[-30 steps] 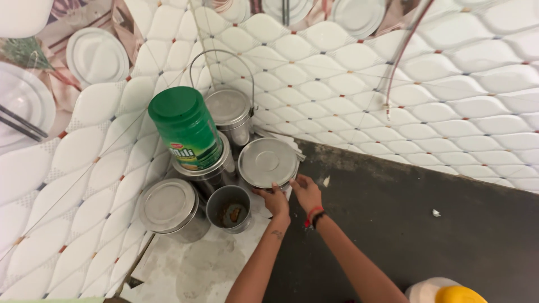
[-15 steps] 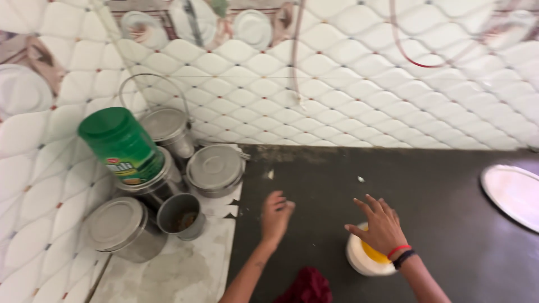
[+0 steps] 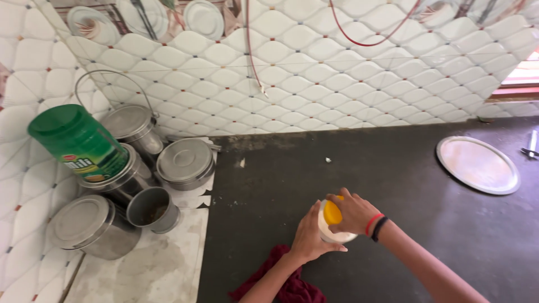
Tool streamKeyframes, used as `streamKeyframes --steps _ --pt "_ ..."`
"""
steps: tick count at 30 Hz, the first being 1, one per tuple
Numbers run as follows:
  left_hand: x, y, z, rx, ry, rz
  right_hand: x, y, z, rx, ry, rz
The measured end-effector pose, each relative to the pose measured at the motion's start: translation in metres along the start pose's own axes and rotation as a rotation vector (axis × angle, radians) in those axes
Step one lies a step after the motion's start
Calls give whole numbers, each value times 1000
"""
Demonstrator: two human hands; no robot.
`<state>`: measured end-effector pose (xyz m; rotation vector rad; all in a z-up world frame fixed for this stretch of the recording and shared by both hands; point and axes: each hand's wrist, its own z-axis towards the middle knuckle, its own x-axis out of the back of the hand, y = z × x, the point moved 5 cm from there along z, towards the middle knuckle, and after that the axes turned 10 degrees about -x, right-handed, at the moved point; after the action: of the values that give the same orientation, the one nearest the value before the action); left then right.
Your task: The recorder prepares corn kernels with various spices from a spice box and transfers them into a heated pan with oil on a gas stove to make popcorn.
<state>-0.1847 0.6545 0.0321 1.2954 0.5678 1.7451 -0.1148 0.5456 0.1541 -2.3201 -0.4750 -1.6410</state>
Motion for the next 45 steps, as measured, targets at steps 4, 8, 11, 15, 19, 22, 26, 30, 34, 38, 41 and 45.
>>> streamKeyframes --steps 4,8,11,15,19,22,26,30,34,38,41,45 --pt "0 8 2 -37 56 -28 1 4 0 66 -4 13" --pt "14 23 9 -81 110 -23 -2 14 -2 304 36 51" --pt "32 32 19 -133 88 72 2 20 -11 537 153 75" --pt "34 39 33 -180 -24 254 2 32 -12 441 180 152" --pt "23 47 46 -169 -80 304 -20 79 19 40 53 289" --pt "20 45 52 -155 -90 323 -25 108 36 110 33 334" --pt "22 40 53 -105 -120 297 13 75 0 562 97 -12" --pt "19 31 52 -173 -134 264 2 71 6 794 187 -244" --pt "18 35 55 -168 -141 258 -12 66 11 639 155 -127" --pt "17 37 58 -139 -127 291 -9 83 23 12 -22 338" --pt "16 33 57 -155 -127 299 5 92 18 56 4 386" --pt "11 34 62 -192 -155 322 6 86 3 887 468 -104"
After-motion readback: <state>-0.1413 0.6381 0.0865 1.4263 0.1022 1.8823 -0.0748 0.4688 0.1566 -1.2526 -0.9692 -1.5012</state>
